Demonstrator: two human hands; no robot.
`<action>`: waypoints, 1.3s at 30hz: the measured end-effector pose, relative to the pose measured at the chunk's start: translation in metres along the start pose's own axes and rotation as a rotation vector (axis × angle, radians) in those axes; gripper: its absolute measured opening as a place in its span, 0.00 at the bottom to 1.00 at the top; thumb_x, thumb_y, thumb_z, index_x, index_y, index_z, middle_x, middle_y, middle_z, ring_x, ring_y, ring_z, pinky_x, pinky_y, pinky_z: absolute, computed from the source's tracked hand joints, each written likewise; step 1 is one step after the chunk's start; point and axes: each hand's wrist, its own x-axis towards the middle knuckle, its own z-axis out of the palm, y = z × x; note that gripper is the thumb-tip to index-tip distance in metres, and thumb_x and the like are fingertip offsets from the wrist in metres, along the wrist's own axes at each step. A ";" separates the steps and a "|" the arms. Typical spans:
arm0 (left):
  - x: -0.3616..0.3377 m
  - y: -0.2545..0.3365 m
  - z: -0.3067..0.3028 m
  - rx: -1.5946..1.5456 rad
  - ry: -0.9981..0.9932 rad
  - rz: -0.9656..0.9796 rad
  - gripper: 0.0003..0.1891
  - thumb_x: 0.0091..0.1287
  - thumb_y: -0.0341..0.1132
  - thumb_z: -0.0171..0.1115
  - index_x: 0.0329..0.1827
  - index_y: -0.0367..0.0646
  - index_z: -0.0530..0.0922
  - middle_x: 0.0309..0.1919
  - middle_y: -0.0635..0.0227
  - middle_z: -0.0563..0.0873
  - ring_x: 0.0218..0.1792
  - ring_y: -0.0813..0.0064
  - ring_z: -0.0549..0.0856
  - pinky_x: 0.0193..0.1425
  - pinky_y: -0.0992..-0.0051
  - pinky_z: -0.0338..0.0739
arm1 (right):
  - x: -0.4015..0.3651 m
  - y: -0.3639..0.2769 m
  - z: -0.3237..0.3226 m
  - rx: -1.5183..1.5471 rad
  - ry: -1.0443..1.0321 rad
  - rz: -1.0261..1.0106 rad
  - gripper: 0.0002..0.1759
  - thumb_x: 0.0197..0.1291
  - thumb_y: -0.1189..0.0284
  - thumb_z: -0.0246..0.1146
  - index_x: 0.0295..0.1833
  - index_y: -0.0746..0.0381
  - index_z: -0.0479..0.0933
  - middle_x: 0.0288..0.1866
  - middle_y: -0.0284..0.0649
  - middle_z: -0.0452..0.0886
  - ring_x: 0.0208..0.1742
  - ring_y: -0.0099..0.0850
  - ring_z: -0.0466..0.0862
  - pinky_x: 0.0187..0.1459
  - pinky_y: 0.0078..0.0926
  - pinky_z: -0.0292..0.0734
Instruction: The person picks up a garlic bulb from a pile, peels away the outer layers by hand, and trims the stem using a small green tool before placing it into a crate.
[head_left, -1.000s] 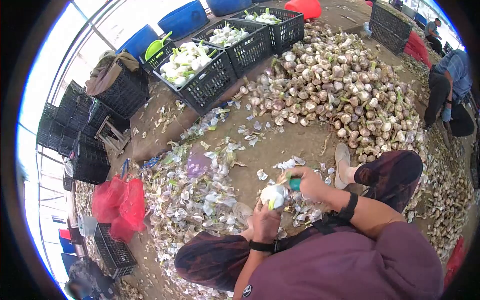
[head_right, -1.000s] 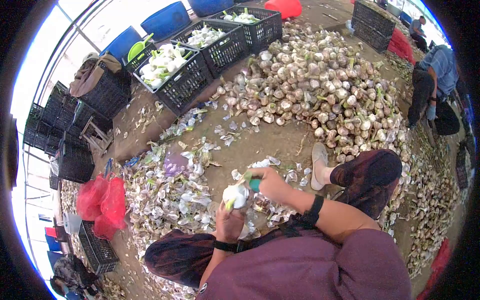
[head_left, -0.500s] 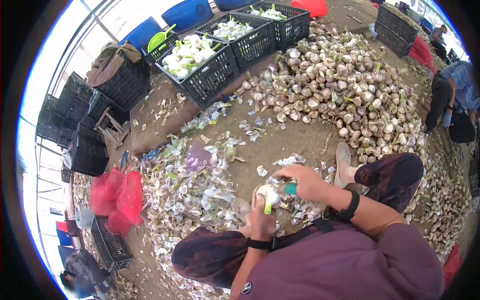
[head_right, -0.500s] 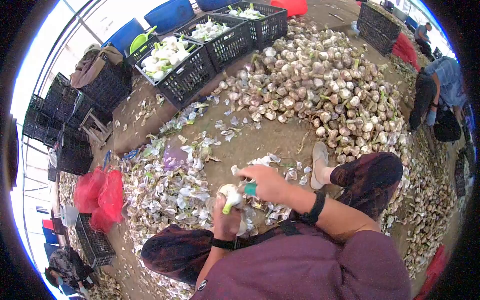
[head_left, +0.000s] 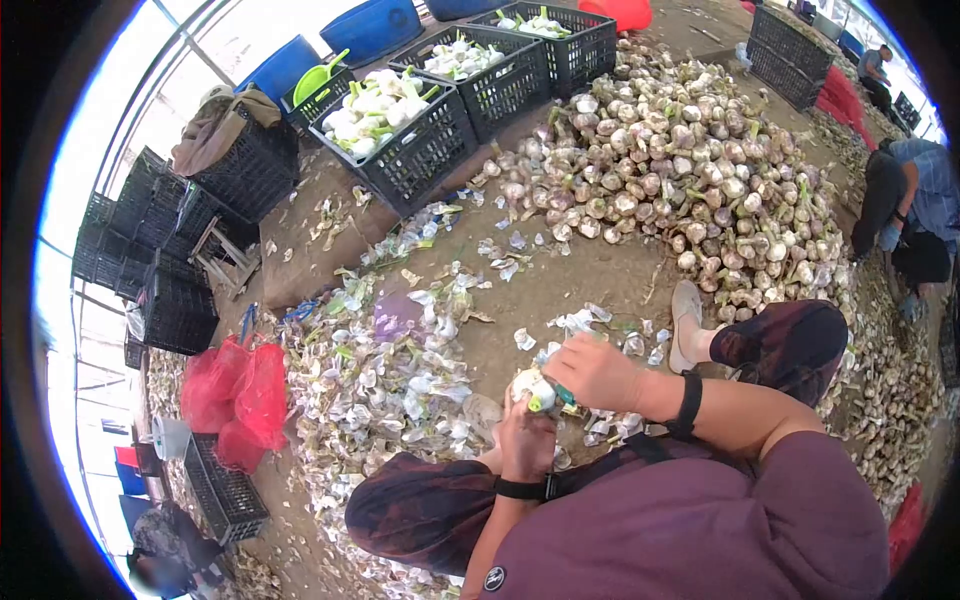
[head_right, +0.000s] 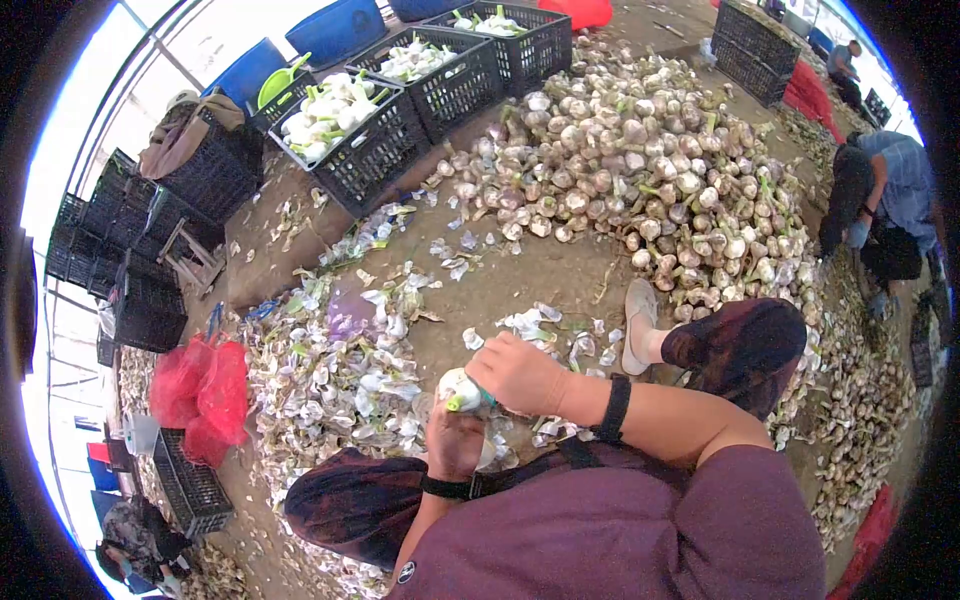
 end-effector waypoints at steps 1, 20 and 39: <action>0.001 0.001 -0.002 -0.005 -0.022 -0.012 0.20 0.65 0.30 0.51 0.61 0.48 0.64 0.45 0.69 0.78 0.37 0.80 0.79 0.31 0.86 0.74 | 0.000 0.003 0.002 0.011 0.020 0.000 0.07 0.46 0.71 0.56 0.32 0.60 0.72 0.28 0.36 0.73 0.34 0.33 0.75 0.40 0.29 0.69; -0.002 -0.004 -0.002 -0.005 -0.106 0.026 0.15 0.65 0.36 0.51 0.54 0.43 0.70 0.48 0.69 0.80 0.47 0.74 0.80 0.52 0.75 0.75 | -0.004 -0.010 -0.005 0.353 -0.018 0.269 0.08 0.49 0.71 0.58 0.35 0.63 0.74 0.30 0.42 0.77 0.37 0.40 0.77 0.39 0.35 0.73; -0.008 0.016 0.017 0.353 -0.103 -0.110 0.26 0.58 0.25 0.53 0.62 0.37 0.62 0.51 0.60 0.76 0.48 0.67 0.79 0.52 0.70 0.76 | -0.010 -0.006 -0.003 0.185 0.040 0.312 0.09 0.43 0.76 0.57 0.34 0.63 0.70 0.29 0.42 0.74 0.35 0.41 0.76 0.37 0.36 0.74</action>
